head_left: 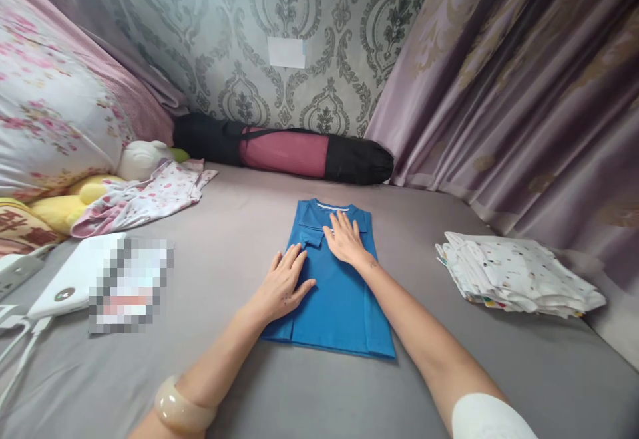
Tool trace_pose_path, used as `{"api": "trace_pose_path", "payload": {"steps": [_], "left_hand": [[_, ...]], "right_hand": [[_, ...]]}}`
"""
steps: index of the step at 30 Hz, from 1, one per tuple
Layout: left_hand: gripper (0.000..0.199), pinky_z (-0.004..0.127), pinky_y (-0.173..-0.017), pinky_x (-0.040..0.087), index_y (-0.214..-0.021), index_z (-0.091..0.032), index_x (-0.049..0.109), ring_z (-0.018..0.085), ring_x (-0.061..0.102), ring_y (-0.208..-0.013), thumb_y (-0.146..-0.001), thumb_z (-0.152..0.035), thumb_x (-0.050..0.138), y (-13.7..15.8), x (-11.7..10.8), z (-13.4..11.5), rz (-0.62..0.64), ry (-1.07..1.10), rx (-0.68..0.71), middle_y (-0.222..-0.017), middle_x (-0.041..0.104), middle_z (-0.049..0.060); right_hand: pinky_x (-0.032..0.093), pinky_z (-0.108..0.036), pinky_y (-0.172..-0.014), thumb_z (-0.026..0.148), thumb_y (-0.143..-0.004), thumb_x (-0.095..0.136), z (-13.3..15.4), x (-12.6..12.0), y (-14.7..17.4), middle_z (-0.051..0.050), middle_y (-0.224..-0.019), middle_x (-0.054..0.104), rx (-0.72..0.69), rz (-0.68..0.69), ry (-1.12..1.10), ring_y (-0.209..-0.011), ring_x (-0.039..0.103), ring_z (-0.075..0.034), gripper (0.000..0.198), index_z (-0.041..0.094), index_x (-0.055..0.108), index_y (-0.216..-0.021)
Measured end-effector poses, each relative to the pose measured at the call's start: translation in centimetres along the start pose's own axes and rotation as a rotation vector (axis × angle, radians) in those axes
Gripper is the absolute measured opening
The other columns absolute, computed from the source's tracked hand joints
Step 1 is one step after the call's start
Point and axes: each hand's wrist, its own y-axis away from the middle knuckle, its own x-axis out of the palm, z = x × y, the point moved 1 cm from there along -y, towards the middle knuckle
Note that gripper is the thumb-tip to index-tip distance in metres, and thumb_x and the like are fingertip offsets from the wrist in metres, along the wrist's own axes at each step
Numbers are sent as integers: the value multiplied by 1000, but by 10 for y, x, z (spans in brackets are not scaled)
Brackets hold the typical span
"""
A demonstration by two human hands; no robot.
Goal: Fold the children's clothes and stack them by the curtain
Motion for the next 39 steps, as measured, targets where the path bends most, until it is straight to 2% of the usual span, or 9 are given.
{"api": "trace_pose_path", "payload": {"steps": [5, 11, 16, 20, 25, 31, 35, 39], "left_hand": [[70, 57, -117, 18, -147, -13, 34, 32, 24, -145, -94, -59, 36, 1, 4, 3, 4, -28, -8, -155, 31, 21], [67, 57, -117, 17, -147, -16, 37, 31, 25, -145, -95, -58, 35, 0, 5, 4, 22, -50, 7, -155, 31, 19], [64, 57, -117, 15, -145, -18, 39, 31, 24, -146, -94, -57, 38, 1, 4, 5, 21, -21, 6, -155, 31, 18], [62, 58, -117, 15, -144, -19, 41, 30, 25, -145, -94, -56, 41, 2, 2, 7, 8, 22, 18, -154, 34, 17], [61, 58, -117, 13, -142, -18, 43, 31, 27, -145, -93, -55, 42, 5, -2, 7, 15, 45, -16, -153, 37, 17], [59, 54, -119, 13, -138, -19, 47, 30, 30, -143, -91, -55, 46, 14, -4, -2, -17, 102, 2, -151, 41, 17], [61, 51, -119, 17, -135, -19, 50, 31, 30, -143, -88, -57, 49, 17, -4, -12, -11, 180, 2, -150, 42, 16], [63, 51, -119, 20, -135, -16, 50, 33, 27, -144, -87, -56, 52, 18, -3, -17, 35, 212, -19, -151, 40, 17]], "right_hand": [[2, -47, -119, 49, -100, 18, 28, 14, 1, -12, -162, 11, -92, 42, -27, -149, 6, -24, 66, 10, 22, -154], [1, -47, -119, 45, -100, 19, 30, 26, 0, -12, -161, 14, -73, 55, -24, -149, 7, -23, 65, 10, 21, -154], [-1, -46, -119, 46, -100, 20, 31, 23, 1, -12, -162, 12, -62, 75, -54, -149, 6, -22, 65, 10, 21, -154], [0, -43, -120, 52, -99, 15, 27, 10, 8, -9, -162, 7, -85, 131, -181, -150, 1, -20, 69, 12, 16, -155], [1, -42, -120, 55, -99, 12, -3, -11, 49, -5, -162, 6, -102, 115, -245, -149, 0, -17, 69, 16, 11, -156], [9, -44, -121, 55, -99, 14, -49, -13, 120, -6, -162, 8, -12, 144, -63, -149, 6, -19, 68, 18, 6, -156], [9, -47, -121, 56, -99, 13, -51, -6, 150, -6, -162, 6, -21, 126, 18, -149, 5, -19, 70, 18, 3, -156], [8, -46, -122, 56, -99, 15, -40, -2, 158, -6, -162, 6, -12, 104, 59, -149, 4, -20, 71, 14, 9, -156]]}}
